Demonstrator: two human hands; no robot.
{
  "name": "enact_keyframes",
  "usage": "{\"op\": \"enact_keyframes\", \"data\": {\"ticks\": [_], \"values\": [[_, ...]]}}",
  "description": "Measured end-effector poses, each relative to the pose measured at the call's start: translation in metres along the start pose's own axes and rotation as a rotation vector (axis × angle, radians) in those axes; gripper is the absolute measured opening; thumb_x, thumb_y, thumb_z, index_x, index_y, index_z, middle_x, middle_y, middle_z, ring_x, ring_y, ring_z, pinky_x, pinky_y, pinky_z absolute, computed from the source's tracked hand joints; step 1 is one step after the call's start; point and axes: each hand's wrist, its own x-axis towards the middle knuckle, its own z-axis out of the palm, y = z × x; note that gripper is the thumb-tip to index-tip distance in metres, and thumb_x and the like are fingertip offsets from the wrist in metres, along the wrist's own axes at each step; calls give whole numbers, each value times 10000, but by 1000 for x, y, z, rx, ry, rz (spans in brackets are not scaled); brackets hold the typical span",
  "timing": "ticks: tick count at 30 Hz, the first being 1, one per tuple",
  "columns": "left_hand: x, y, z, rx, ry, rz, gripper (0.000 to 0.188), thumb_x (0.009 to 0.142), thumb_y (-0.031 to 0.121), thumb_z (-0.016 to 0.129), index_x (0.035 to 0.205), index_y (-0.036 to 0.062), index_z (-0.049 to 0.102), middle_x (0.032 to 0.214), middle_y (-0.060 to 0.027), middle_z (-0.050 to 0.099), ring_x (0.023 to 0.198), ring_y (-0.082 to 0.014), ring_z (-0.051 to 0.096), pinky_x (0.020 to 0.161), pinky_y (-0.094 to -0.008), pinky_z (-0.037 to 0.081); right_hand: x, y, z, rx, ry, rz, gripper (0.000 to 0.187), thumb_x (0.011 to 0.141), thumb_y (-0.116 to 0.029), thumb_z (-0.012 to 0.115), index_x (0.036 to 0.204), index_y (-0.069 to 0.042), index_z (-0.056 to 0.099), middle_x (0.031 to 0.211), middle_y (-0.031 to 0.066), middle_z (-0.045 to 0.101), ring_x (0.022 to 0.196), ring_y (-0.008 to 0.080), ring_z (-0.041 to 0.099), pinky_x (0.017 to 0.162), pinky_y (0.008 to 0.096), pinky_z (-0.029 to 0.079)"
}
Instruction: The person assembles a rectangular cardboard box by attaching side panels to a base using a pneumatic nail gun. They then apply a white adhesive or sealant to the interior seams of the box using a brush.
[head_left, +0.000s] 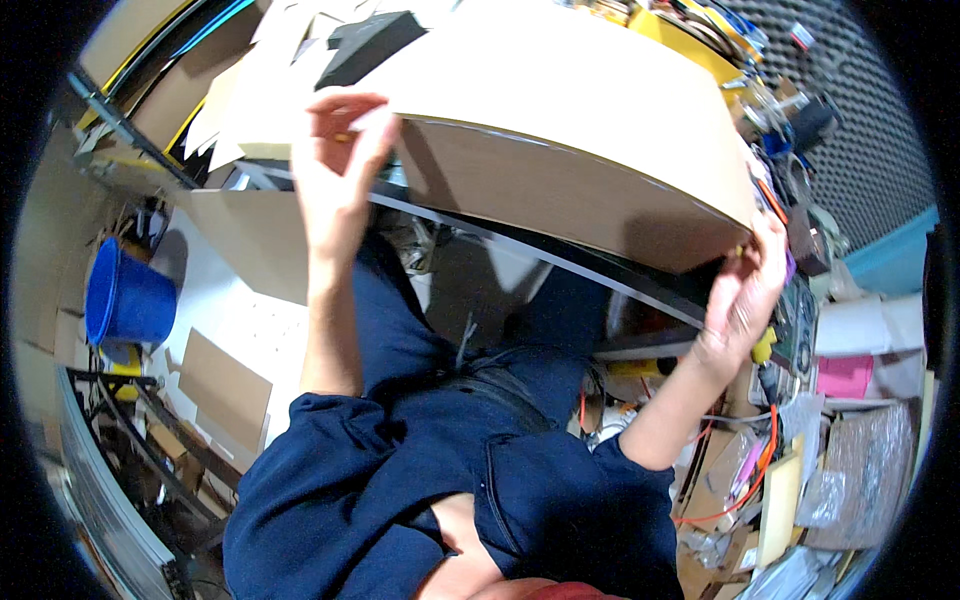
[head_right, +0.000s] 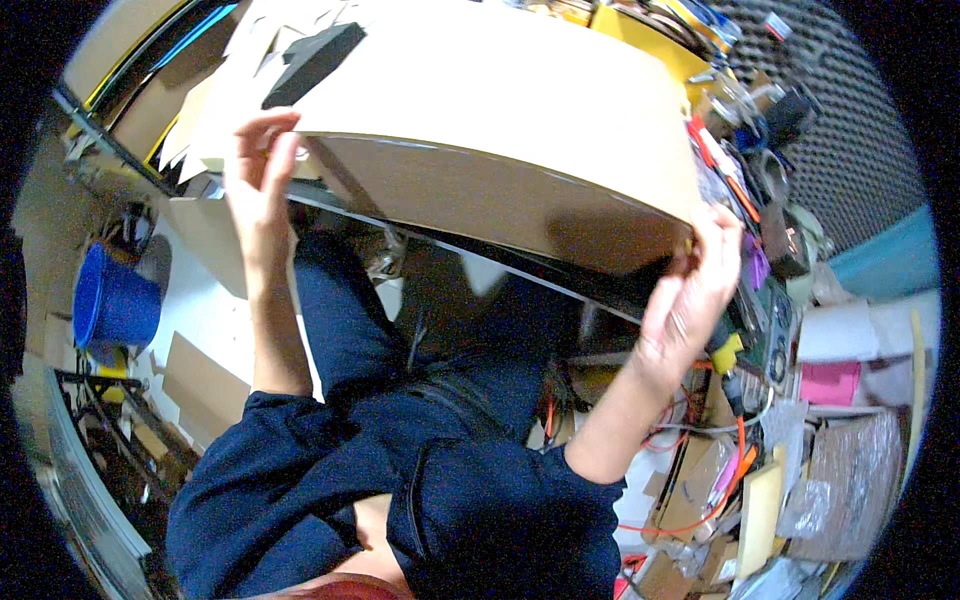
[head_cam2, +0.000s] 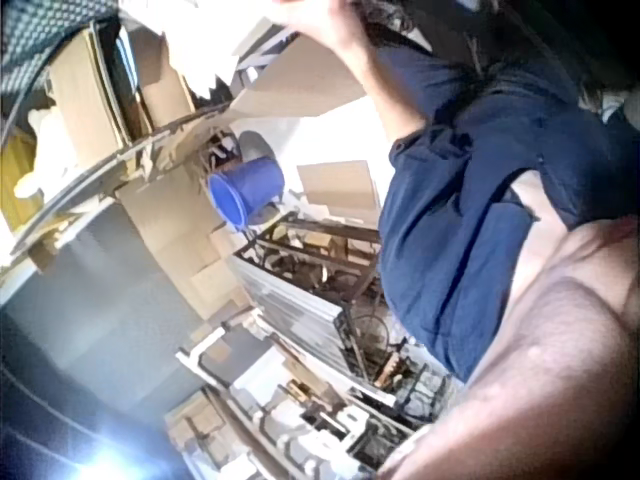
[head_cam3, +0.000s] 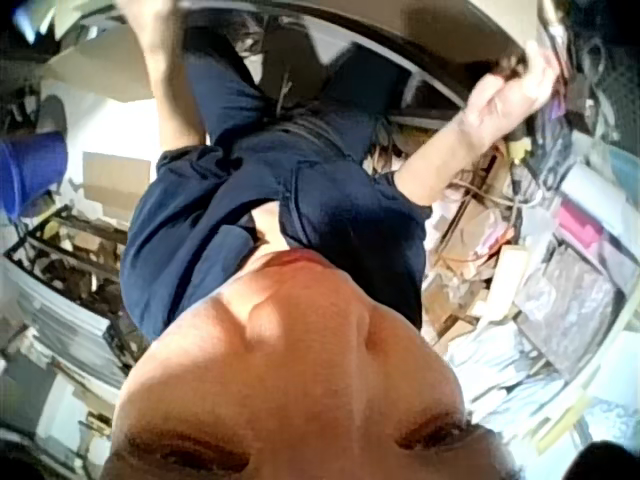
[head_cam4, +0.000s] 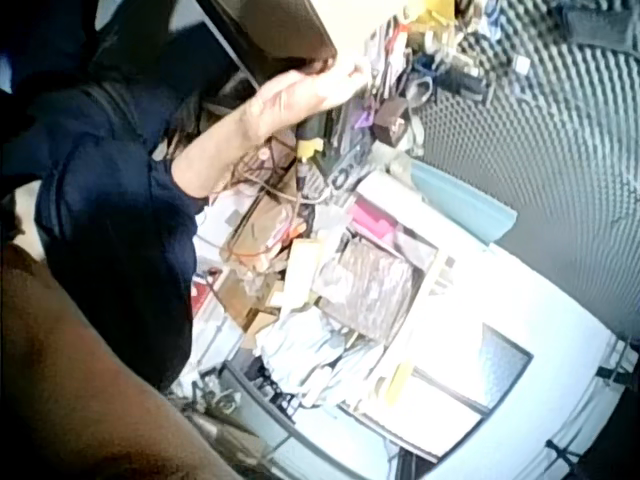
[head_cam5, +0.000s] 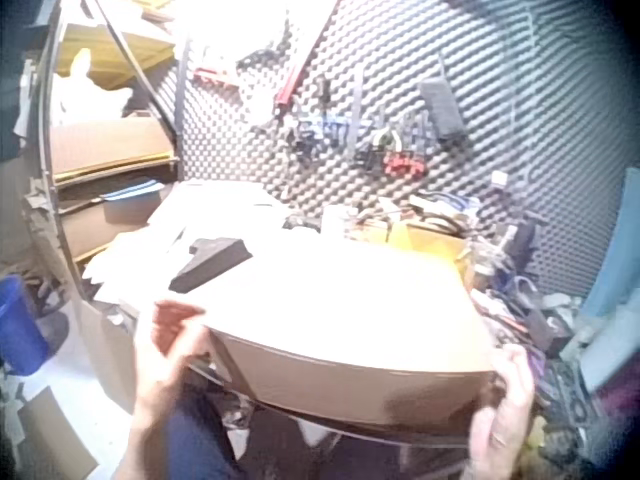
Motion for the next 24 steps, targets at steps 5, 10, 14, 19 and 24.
{"op": "enact_keyframes", "data": {"ticks": [5,10,14,19,24], "values": [[1,37,50,303,-56,466,333,762,189,715,1033,48,582,1013,-90,619,934,-197,575,862,-344,435,5,4,-1,113,-99,14,85,811,-50,583,876,-74,533,839,5,519,832,109,499,820,245,381],[-16,76,157,316,-559,569,319,740,200,735,1014,109,600,984,-71,611,880,-250,619,758,-338,495,3,1,5,130,-84,11,86,813,-38,565,849,-81,499,829,8,511,804,99,487,778,232,372],[-18,71,195,401,-613,657,307,750,324,710,927,97,603,874,-73,602,794,-260,604,797,-372,453,0,-3,10,131,-50,12,76,827,-53,557,827,-81,486,793,-3,487,760,91,454,749,215,360],[-6,71,180,458,-648,640,324,721,365,727,845,83,627,820,-73,614,803,-266,604,798,-368,450,1,-1,5,107,-65,12,67,823,-60,565,834,-79,502,818,-7,499,775,80,457,739,212,355],[14,67,109,573,-590,488,352,654,338,786,835,71,645,839,-44,635,806,-206,620,765,-309,462,1,0,7,106,-74,18,108,802,-44,590,837,-76,493,819,-6,502,766,80,453,745,206,345]]}}
